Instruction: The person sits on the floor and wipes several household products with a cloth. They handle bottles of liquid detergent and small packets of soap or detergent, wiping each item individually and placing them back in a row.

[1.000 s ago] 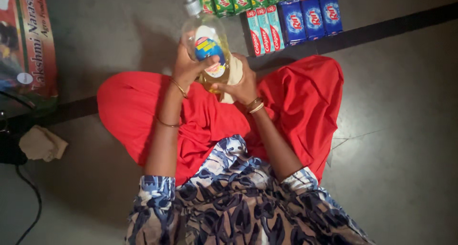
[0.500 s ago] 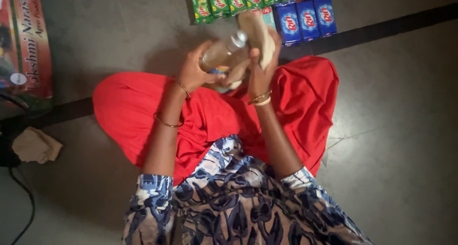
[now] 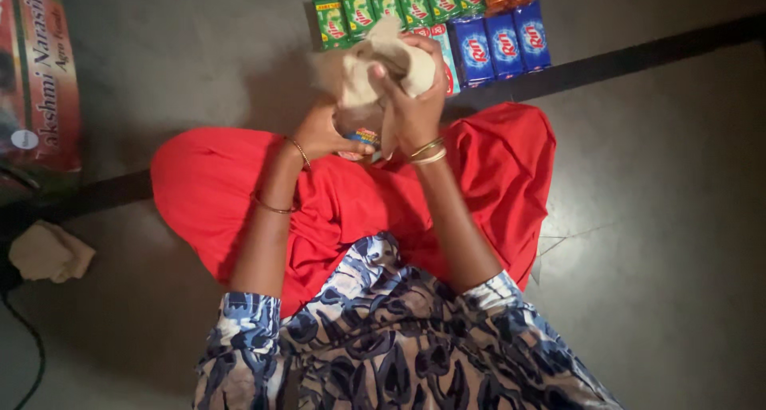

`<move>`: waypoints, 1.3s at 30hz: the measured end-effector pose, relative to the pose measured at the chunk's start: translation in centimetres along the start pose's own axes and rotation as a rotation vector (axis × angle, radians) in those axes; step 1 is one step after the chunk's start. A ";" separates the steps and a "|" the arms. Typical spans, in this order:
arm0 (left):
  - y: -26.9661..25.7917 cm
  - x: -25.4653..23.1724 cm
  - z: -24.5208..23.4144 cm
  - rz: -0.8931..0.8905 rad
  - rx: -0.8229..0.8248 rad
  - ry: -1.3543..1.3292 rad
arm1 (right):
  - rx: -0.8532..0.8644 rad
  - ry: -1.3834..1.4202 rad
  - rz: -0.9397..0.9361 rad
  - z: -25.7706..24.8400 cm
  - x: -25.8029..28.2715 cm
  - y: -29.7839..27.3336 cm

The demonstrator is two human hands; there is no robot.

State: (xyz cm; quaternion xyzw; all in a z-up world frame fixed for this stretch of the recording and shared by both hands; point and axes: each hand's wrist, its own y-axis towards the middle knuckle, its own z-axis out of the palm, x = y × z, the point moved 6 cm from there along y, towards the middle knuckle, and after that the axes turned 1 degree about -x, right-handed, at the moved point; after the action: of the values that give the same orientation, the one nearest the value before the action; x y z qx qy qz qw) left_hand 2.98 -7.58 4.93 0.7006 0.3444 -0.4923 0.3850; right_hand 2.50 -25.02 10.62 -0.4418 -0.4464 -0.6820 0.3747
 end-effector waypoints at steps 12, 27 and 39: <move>-0.3 -0.9 0.6 0.136 -0.049 0.424 | -0.118 -0.828 -0.201 0.2 2.6 -2.0; -0.7 -2.6 1.3 0.134 0.020 0.904 | 0.167 0.051 0.932 -6.2 -12.9 -1.5; -0.3 -0.3 -5.8 -0.032 -0.645 0.424 | -0.274 -0.485 -0.190 -8.2 -5.4 -5.7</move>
State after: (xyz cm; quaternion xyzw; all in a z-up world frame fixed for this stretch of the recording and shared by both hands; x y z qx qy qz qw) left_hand 5.11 -2.35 6.48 0.6243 0.5645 -0.2088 0.4980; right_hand -3.05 -30.31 2.23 -0.5946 -0.4659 -0.6426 0.1283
